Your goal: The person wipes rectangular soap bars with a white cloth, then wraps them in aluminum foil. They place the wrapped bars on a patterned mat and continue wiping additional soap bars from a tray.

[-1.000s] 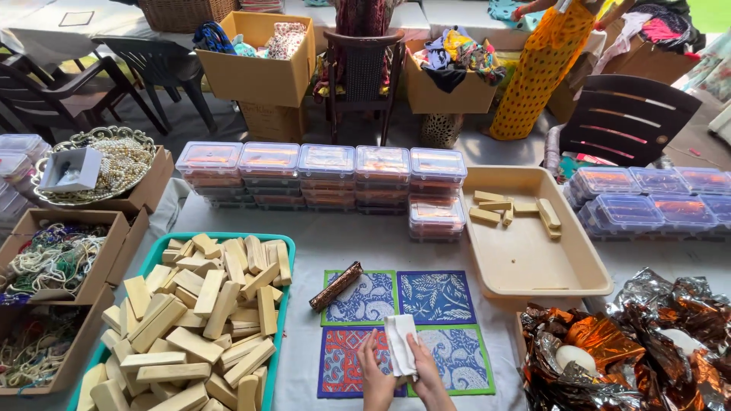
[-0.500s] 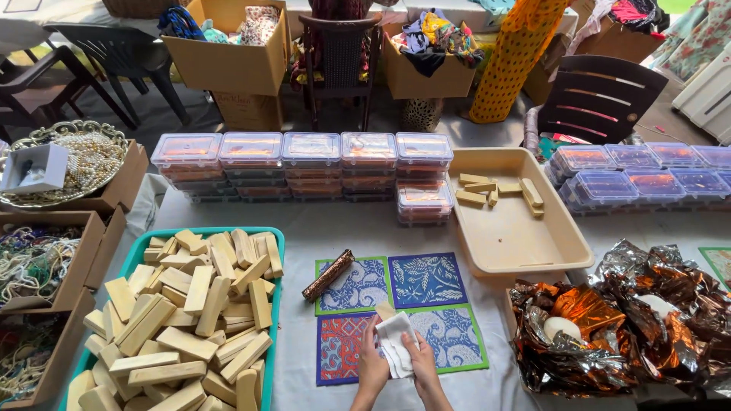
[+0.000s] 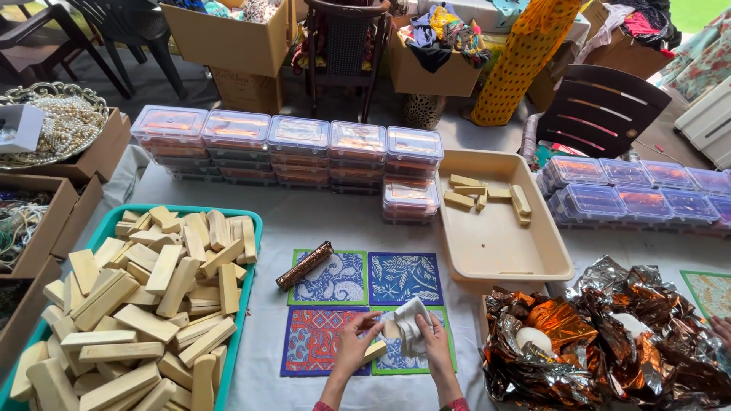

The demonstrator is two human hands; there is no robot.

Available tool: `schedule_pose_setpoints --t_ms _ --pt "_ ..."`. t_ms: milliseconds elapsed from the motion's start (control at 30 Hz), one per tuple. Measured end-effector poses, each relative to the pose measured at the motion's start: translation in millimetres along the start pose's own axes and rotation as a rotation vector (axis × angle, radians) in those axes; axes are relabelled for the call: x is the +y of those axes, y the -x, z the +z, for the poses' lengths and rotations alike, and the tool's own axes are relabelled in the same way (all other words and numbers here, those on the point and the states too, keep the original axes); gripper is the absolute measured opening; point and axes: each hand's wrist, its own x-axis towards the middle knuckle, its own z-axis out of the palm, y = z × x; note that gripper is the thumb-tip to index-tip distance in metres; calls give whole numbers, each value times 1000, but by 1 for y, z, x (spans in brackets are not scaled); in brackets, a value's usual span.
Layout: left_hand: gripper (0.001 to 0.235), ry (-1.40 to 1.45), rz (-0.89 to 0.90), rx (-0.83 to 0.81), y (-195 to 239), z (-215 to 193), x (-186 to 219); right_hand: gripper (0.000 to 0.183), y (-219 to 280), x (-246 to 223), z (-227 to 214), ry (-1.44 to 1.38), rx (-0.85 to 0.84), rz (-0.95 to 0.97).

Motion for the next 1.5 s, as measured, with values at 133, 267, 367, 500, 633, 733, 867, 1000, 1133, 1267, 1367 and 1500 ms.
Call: schedule_pose_setpoints --t_ms 133,267,367,500,633,733,867,1000,1133,1267,1367,1500 --pt "34 201 -15 -174 10 27 -41 35 -13 14 -8 -126 80 41" --pt "50 144 8 -105 30 45 -44 37 -8 29 -16 -270 94 162" --pt "75 96 -121 -78 32 45 -46 37 -16 48 -3 -357 88 191" --pt "89 68 -83 -5 27 24 -30 37 -18 53 25 -368 60 214" --pt "93 -44 27 189 33 12 -46 39 -8 71 52 -381 -27 217" --pt "97 -89 10 297 31 -3 -33 39 8 76 72 -376 -65 259" --pt "105 -152 52 427 25 -16 -28 38 10 73 91 -338 -140 304" --pt "109 -217 70 400 16 -23 -28 34 6 69 93 -272 -144 207" --pt "110 -196 209 184 7 -38 -24 26 2 66 83 -92 -102 33" --pt "72 39 123 -1 -2 -44 -16 24 -5 67 60 -8 -51 -20" --pt "39 93 -3 10 -7 -39 -23 26 -18 63 41 -67 -7 -22" --pt "33 85 15 -46 -5 -27 -30 28 -31 50 30 -151 47 13"
